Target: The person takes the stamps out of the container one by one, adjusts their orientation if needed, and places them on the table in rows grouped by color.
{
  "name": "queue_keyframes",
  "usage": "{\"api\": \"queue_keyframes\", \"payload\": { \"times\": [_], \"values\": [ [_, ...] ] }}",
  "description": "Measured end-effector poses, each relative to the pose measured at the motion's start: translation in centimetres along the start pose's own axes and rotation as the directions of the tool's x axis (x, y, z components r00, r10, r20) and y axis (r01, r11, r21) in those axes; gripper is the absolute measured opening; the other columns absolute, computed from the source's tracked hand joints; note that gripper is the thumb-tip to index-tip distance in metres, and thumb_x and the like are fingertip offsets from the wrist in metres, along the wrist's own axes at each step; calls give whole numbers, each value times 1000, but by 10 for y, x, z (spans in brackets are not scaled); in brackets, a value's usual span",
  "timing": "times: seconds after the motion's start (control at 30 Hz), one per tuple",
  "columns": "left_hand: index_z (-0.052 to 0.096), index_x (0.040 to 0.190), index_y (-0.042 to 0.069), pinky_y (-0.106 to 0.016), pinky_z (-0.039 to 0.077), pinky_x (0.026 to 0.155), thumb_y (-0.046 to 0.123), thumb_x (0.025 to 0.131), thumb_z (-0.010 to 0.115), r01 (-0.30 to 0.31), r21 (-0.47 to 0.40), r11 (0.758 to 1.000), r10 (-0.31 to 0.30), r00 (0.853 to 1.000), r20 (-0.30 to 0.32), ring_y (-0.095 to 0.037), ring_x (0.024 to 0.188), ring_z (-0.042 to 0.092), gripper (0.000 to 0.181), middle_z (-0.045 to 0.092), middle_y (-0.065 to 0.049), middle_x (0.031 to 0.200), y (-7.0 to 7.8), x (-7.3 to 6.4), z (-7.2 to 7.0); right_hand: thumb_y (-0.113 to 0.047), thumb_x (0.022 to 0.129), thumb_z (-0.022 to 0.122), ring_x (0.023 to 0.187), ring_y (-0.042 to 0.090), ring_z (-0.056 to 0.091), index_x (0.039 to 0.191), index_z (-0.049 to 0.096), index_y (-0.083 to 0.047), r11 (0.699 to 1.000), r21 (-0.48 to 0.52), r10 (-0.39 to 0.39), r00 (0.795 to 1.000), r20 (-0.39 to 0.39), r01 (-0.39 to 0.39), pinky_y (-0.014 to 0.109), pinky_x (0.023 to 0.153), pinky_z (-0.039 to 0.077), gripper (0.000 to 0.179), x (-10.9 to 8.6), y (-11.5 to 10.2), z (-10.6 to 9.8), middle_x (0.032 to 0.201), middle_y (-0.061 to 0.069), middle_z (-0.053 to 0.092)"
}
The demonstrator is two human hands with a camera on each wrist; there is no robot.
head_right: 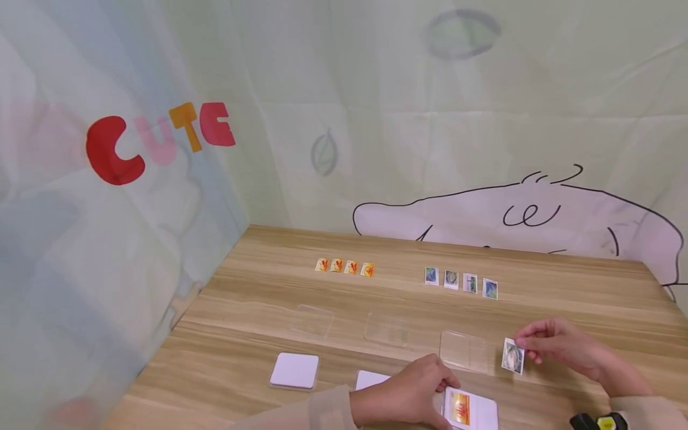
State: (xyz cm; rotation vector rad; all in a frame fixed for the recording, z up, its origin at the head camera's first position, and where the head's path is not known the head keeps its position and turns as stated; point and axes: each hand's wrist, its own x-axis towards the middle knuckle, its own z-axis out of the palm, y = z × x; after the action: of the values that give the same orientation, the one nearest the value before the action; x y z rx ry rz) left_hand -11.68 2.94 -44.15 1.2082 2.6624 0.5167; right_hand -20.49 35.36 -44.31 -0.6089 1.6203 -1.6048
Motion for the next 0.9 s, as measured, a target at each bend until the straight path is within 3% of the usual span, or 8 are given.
{"api": "queue_keyframes", "payload": {
  "times": [0.57, 0.9],
  "values": [
    [75, 113, 16, -6, 29, 69, 37, 70, 92, 12, -31, 999, -11, 1000, 15, 6, 78, 38, 50, 63, 18, 84, 0, 1, -1, 5, 103, 42, 83, 9, 62, 115, 71, -6, 999, -52, -10, 999, -34, 8, 22, 71, 52, 33, 4, -6, -17, 97, -1, 69],
    [76, 112, 18, -5, 28, 68, 37, 68, 93, 4, 6, 1000, -4, 1000, -2, 6, 77, 39, 50, 63, 19, 83, 1, 1, 1, 4, 104, 43, 82, 7, 61, 112, 72, -6, 995, -95, -20, 999, -50, 15, 21, 70, 50, 32, 8, -8, -27, 94, -4, 68]
  ]
}}
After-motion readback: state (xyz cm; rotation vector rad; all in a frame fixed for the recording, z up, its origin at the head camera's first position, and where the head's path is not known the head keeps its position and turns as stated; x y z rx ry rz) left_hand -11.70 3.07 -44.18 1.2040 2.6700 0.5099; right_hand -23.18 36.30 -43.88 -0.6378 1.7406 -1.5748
